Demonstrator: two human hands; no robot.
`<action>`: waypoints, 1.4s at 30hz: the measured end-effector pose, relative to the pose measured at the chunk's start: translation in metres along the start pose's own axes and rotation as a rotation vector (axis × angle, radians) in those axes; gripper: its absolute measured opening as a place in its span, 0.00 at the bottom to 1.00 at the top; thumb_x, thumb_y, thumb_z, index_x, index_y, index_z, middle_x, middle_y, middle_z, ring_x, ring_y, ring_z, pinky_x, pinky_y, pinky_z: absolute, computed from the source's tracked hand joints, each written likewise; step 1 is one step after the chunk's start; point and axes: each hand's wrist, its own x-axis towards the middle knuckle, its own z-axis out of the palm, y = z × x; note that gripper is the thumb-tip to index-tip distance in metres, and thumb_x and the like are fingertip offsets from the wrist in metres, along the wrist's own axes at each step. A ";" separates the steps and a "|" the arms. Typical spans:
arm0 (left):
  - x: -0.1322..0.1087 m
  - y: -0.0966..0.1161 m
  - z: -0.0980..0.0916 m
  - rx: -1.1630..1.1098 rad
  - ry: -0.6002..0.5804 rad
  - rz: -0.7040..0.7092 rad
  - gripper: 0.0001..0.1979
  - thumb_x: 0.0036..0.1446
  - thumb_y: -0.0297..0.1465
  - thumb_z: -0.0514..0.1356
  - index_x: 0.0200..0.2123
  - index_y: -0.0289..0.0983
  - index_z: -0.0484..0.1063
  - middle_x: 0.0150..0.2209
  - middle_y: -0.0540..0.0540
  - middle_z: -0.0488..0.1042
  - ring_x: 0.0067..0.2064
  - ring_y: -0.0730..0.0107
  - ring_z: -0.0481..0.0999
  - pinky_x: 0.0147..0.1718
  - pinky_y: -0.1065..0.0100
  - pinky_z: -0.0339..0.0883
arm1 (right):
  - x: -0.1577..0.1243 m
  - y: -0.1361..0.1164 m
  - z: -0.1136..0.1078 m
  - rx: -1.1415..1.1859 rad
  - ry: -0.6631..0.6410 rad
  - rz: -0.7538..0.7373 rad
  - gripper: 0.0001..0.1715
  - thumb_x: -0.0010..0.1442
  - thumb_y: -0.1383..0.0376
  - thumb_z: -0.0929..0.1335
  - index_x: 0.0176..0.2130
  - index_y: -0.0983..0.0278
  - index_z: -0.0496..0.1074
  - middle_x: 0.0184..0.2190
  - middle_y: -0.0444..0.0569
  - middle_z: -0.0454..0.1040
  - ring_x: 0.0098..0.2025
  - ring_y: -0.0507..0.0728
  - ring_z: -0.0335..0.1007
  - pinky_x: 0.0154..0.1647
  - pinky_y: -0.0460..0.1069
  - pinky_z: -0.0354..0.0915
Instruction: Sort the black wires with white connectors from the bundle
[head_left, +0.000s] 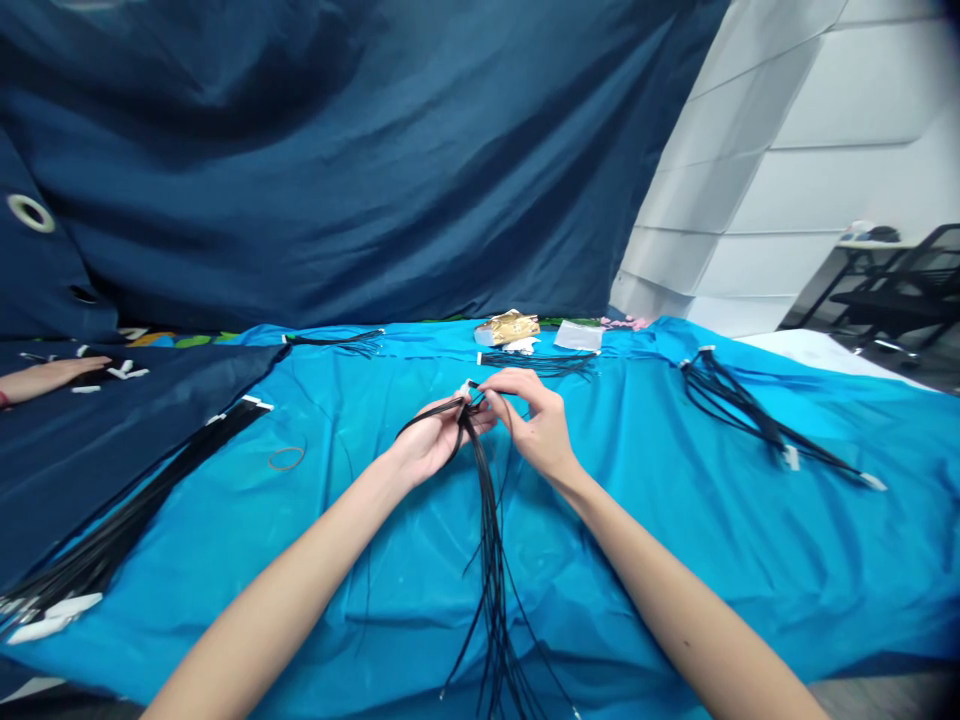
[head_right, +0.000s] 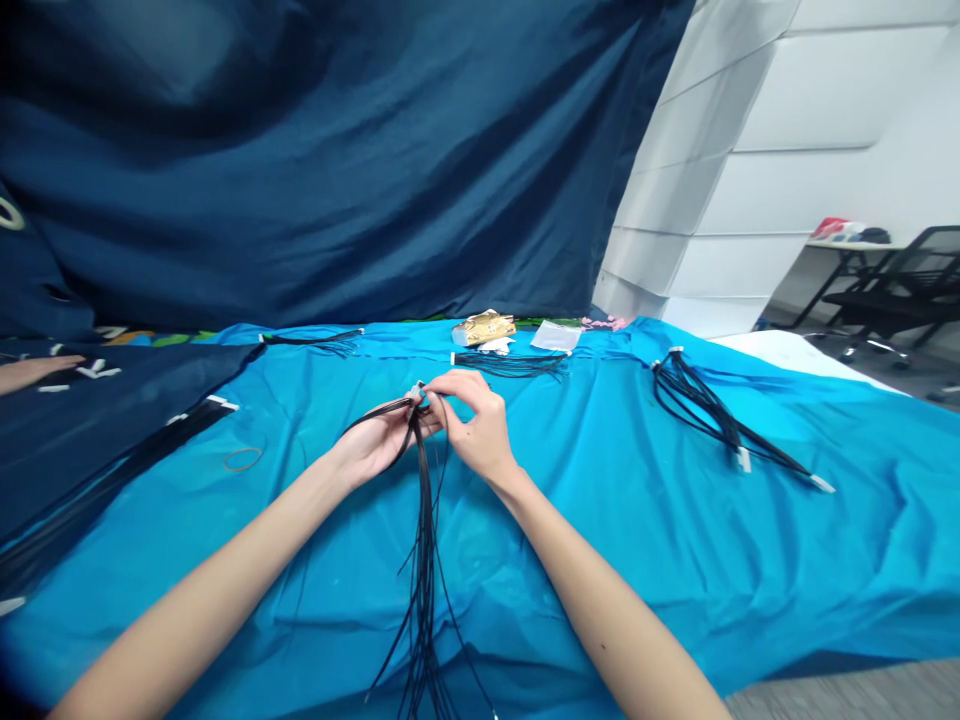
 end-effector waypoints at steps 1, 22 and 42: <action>0.000 0.000 0.000 0.007 0.000 -0.009 0.11 0.57 0.21 0.48 0.28 0.30 0.69 0.28 0.42 0.73 0.32 0.66 0.76 0.40 0.58 0.69 | 0.001 0.000 -0.001 0.085 0.029 0.062 0.06 0.56 0.65 0.66 0.34 0.62 0.73 0.33 0.46 0.74 0.40 0.53 0.68 0.45 0.51 0.64; -0.008 0.001 0.006 0.094 0.044 0.095 0.10 0.59 0.23 0.49 0.26 0.31 0.64 0.30 0.41 0.72 0.32 0.68 0.76 0.25 0.74 0.65 | 0.019 0.013 -0.034 0.021 0.661 0.179 0.16 0.55 0.58 0.67 0.44 0.58 0.72 0.30 0.43 0.68 0.20 0.44 0.57 0.19 0.43 0.55; -0.011 -0.012 0.006 0.274 -0.097 0.450 0.10 0.52 0.35 0.59 0.31 0.33 0.68 0.36 0.44 0.72 0.37 0.69 0.72 0.28 0.73 0.64 | -0.011 -0.009 0.005 -0.371 -0.052 -0.021 0.16 0.62 0.65 0.58 0.26 0.64 0.67 0.24 0.45 0.64 0.29 0.51 0.57 0.31 0.47 0.55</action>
